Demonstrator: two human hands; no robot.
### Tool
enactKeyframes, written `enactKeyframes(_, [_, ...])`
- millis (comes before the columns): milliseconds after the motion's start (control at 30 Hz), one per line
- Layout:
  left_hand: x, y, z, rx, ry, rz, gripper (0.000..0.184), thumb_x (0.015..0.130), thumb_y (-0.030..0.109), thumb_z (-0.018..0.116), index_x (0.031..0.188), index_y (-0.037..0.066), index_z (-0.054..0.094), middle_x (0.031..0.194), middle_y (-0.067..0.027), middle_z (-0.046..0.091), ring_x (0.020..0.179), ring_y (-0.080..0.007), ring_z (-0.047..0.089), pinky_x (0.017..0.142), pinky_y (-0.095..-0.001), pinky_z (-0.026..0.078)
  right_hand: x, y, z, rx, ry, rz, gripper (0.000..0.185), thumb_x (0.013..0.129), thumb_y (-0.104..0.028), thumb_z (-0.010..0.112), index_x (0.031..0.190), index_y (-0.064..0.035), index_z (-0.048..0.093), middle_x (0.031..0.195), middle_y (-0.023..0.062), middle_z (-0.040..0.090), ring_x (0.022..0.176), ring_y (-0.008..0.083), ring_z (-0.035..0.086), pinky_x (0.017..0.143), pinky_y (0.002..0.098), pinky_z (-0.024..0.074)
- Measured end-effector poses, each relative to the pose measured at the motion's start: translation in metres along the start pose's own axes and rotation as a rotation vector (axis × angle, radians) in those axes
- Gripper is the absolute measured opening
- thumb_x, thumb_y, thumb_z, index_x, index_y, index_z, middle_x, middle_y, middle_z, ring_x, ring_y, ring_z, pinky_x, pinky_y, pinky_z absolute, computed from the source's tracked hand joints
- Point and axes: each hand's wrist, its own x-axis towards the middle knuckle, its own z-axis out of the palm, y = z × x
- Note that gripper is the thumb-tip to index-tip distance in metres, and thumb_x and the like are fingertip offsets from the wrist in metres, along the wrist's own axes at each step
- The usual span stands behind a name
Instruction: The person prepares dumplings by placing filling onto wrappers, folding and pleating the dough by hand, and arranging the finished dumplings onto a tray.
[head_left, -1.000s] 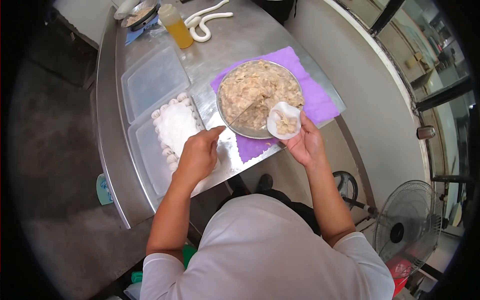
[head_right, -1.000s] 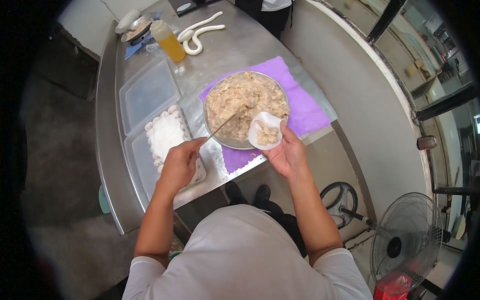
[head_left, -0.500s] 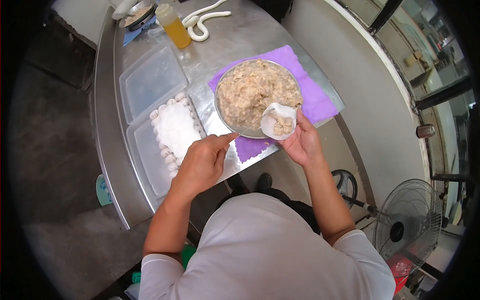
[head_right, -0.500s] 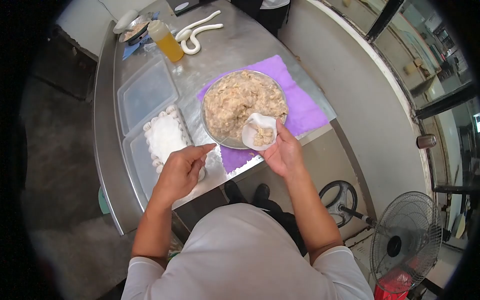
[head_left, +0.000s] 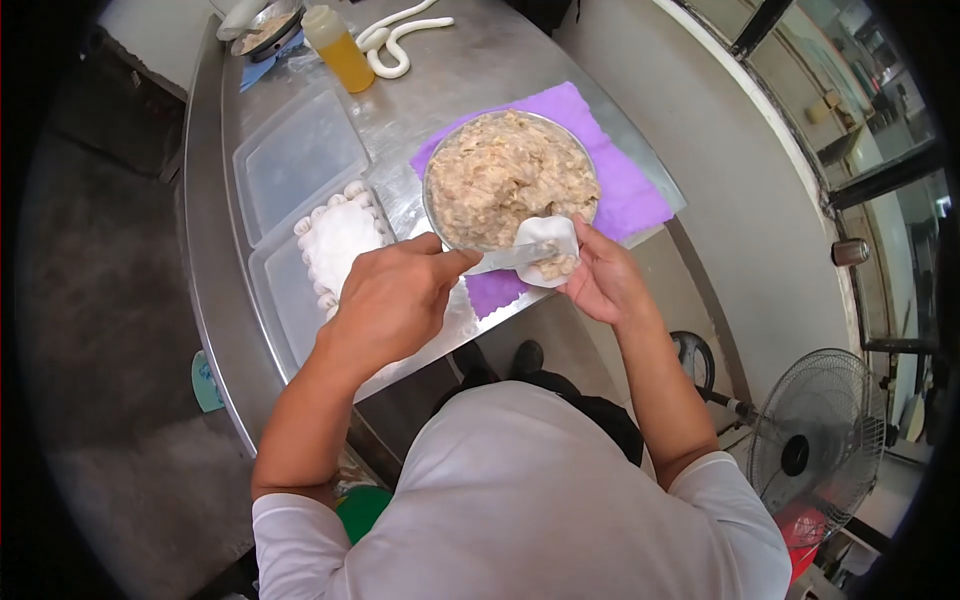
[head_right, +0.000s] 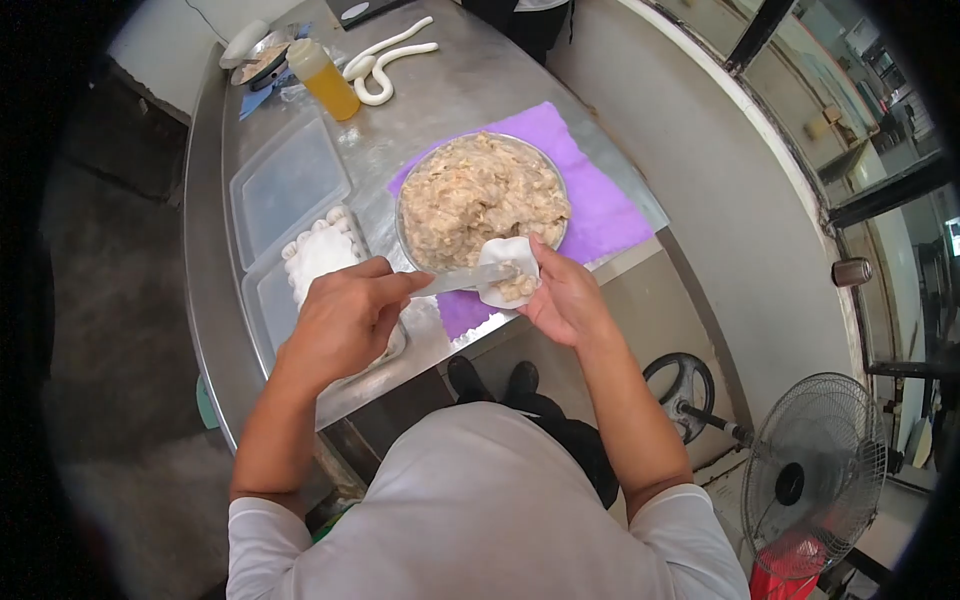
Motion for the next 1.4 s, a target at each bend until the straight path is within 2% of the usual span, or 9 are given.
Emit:
enactKeyframes(167, [0.004,0.001,0.008,0.132,-0.09,0.041,0.044,0.075,-0.002,0.069,0.116,0.014,0.076,0.08,-0.0075,0.063,0.075,-0.0286,0.065,0.062,-0.0398,0.051,-0.002,0.001,-0.001,-0.053,0.018,0.076,0.053,0.11,-0.038,0.038,0.146,0.0005,0.041,0.142,0.0187,0.055,0.13,0.0321,0.057,0.11,0.0496,0.0473])
enactKeyframes(367, [-0.006,-0.001,0.001,0.164,-0.086,0.114,0.046,0.076,-0.001,0.063,0.118,0.015,0.075,0.081,-0.0066,0.063,0.078,-0.0267,0.065,0.062,-0.0403,0.052,-0.005,0.001,-0.005,-0.009,0.007,0.049,0.055,0.11,-0.038,0.04,0.148,0.0006,0.039,0.144,0.0187,0.054,0.131,0.0322,0.056,0.109,0.0504,0.0477])
enactKeyframes(500, [-0.003,-0.002,-0.007,0.147,-0.116,0.05,0.045,0.077,-0.001,0.063,0.118,0.016,0.075,0.081,-0.0066,0.063,0.079,-0.0267,0.065,0.063,-0.0397,0.052,-0.006,0.0,-0.003,-0.01,-0.002,0.065,0.054,0.109,-0.038,0.044,0.143,0.0033,0.044,0.138,0.0185,0.058,0.127,0.0309,0.059,0.107,0.0491,0.0485])
enactKeyframes(567, [-0.003,-0.003,-0.001,0.113,0.002,0.042,0.041,0.078,-0.002,0.069,0.114,0.015,0.076,0.077,-0.0067,0.061,0.071,-0.0267,0.063,0.06,-0.0401,0.05,-0.007,0.002,0.0,-0.026,-0.007,0.074,0.053,0.109,-0.038,0.044,0.142,0.0034,0.045,0.138,0.0185,0.058,0.127,0.0308,0.059,0.108,0.0487,0.0485])
enactKeyframes(767, [-0.018,-0.009,-0.011,0.014,-0.012,-0.031,0.042,0.079,-0.002,0.071,0.117,0.016,0.075,0.077,-0.0085,0.06,0.07,-0.0279,0.062,0.06,-0.0401,0.049,-0.007,0.001,-0.006,-0.021,0.017,0.035,0.05,0.11,-0.034,0.042,0.142,0.0039,0.044,0.138,0.0186,0.058,0.126,0.0315,0.06,0.108,0.0483,0.0485])
enactKeyframes(933, [-0.022,-0.018,0.005,-0.03,0.026,0.026,0.04,0.08,-0.003,0.07,0.116,0.014,0.076,0.078,-0.0094,0.061,0.065,-0.0282,0.061,0.06,-0.0397,0.048,-0.005,0.002,-0.007,0.039,0.016,0.048,0.05,0.109,-0.032,0.044,0.144,0.0039,0.043,0.14,0.0192,0.057,0.128,0.0323,0.059,0.11,0.0504,0.0469])
enactKeyframes(1100, [-0.036,-0.006,-0.006,-0.058,0.103,-0.137,0.04,0.08,-0.005,0.068,0.116,0.012,0.075,0.078,-0.0111,0.062,0.065,-0.0296,0.062,0.06,-0.04,0.049,-0.004,0.002,-0.005,0.072,0.054,-0.031,0.049,0.109,-0.03,0.045,0.144,0.0039,0.042,0.141,0.0196,0.056,0.13,0.0336,0.057,0.112,0.0512,0.0447])
enactKeyframes(1200, [-0.043,0.002,0.011,-0.064,0.138,-0.096,0.04,0.08,-0.005,0.068,0.116,0.011,0.075,0.078,-0.0106,0.062,0.065,-0.0299,0.062,0.06,-0.0398,0.049,-0.005,0.003,-0.004,0.105,0.061,-0.076,0.048,0.109,-0.028,0.044,0.144,0.0043,0.042,0.142,0.0201,0.055,0.132,0.0343,0.055,0.113,0.051,0.0436])
enactKeyframes(1400, [-0.042,0.004,0.035,0.148,0.211,-0.164,0.038,0.081,-0.002,0.068,0.114,0.014,0.076,0.075,-0.0079,0.06,0.069,-0.0287,0.063,0.06,-0.0405,0.051,0.002,0.01,-0.002,0.134,0.068,-0.155,0.049,0.109,-0.028,0.045,0.145,0.0048,0.04,0.144,0.021,0.053,0.134,0.035,0.053,0.114,0.0509,0.0427])
